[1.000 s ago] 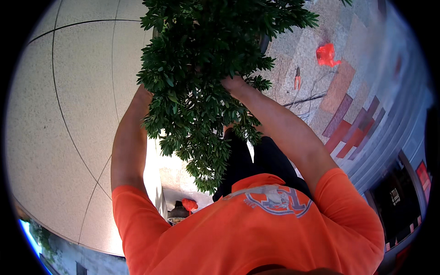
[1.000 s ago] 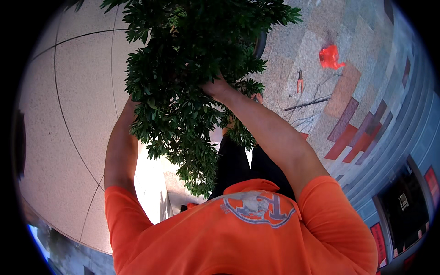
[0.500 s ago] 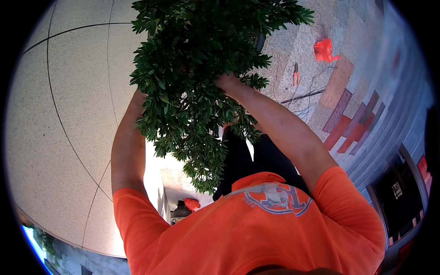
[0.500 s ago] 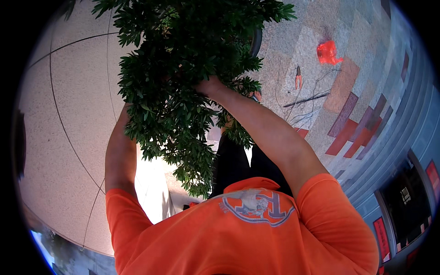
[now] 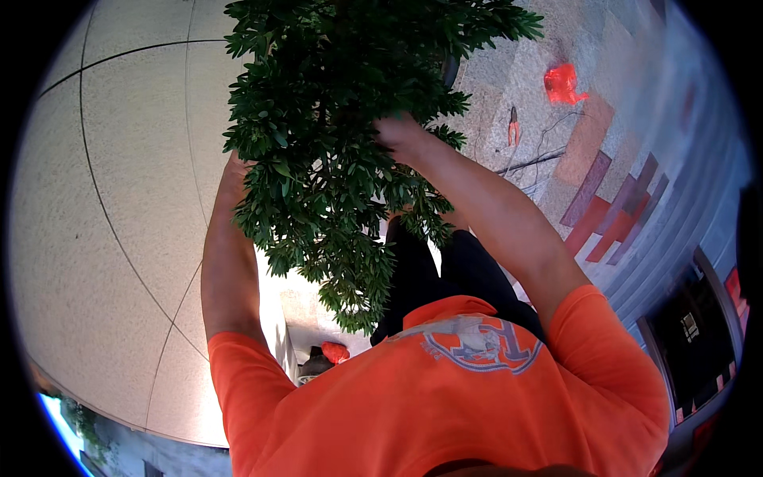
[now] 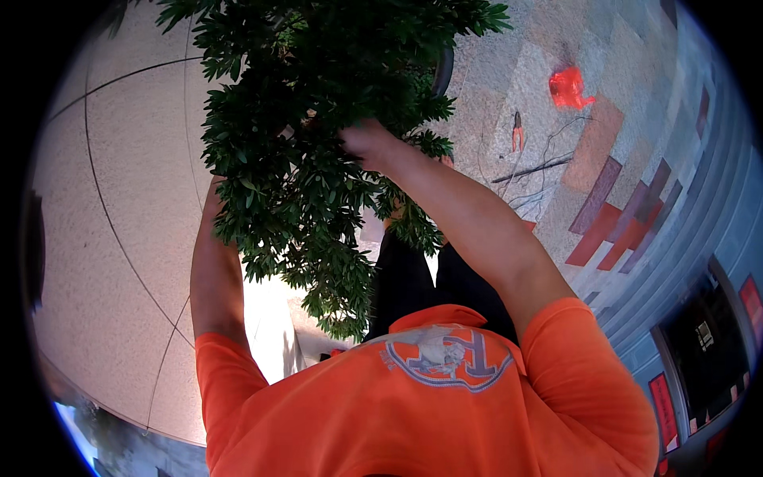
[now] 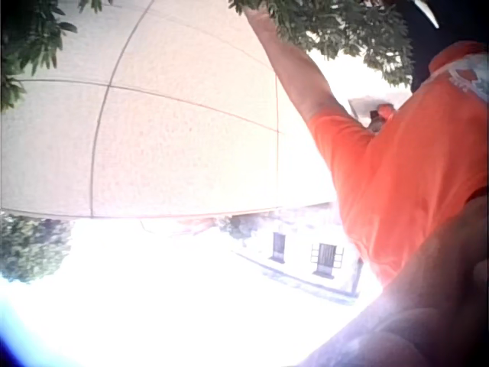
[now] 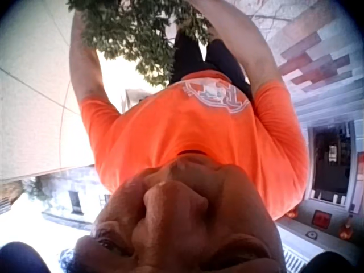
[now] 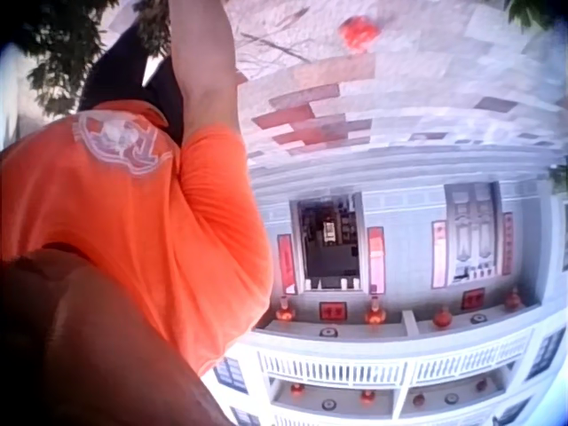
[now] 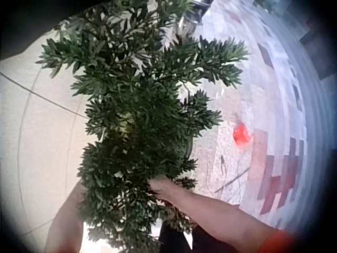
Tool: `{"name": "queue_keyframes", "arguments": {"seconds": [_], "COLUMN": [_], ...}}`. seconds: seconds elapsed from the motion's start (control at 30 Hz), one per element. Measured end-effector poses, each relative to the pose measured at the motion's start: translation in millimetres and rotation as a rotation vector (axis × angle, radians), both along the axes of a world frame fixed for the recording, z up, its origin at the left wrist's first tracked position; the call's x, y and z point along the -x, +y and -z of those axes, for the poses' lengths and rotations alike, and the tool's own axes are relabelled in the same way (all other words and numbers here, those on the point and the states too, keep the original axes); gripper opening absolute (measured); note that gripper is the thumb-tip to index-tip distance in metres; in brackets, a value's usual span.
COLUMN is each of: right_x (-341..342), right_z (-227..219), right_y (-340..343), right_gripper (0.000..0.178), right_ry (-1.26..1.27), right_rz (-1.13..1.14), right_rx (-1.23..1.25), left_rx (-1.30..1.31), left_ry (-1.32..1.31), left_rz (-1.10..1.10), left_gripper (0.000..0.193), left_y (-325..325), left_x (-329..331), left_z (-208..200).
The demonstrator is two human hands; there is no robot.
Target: The person trims a potted plant by hand, removing small branches and leaves. They repeatedly reach into the foliage, pull off pieces, and drop them onto the tiled floor. The person also picks up and handles thin sticks or wires from the ground.
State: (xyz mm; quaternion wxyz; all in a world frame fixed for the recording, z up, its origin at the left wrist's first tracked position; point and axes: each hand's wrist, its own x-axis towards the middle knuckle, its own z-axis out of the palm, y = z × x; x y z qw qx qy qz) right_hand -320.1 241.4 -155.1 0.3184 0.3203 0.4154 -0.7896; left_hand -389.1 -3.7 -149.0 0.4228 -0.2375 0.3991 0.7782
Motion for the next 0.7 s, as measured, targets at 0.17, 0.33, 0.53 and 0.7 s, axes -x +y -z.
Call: {"name": "queue_keyframes", "arguments": {"seconds": [0.17,0.33,0.53,0.7], "right_x": [2,-7,2,4], "right_z": [0,-24,-28,20], "right_y": [3,-1,-11,-18], "right_gripper": [0.025,0.023,0.017,0.021], "right_ry": [-0.001,0.022,-0.065,0.140], "right_rz": [0.024,0.074,0.114,-0.039], "right_rx": [0.082,-0.082,0.017,-0.101], "left_rx": [-0.016,-0.038,-0.073,-0.095], "left_ry": [-0.015,-0.044,-0.086,-0.118], "left_rz": [-0.016,-0.039,-0.109,-0.143], "left_gripper": [0.040,0.041,0.042,0.043], "left_y": [2,7,15,21], "left_x": [-2,-2,3,10], "left_z": [-1,2,5,3]}}
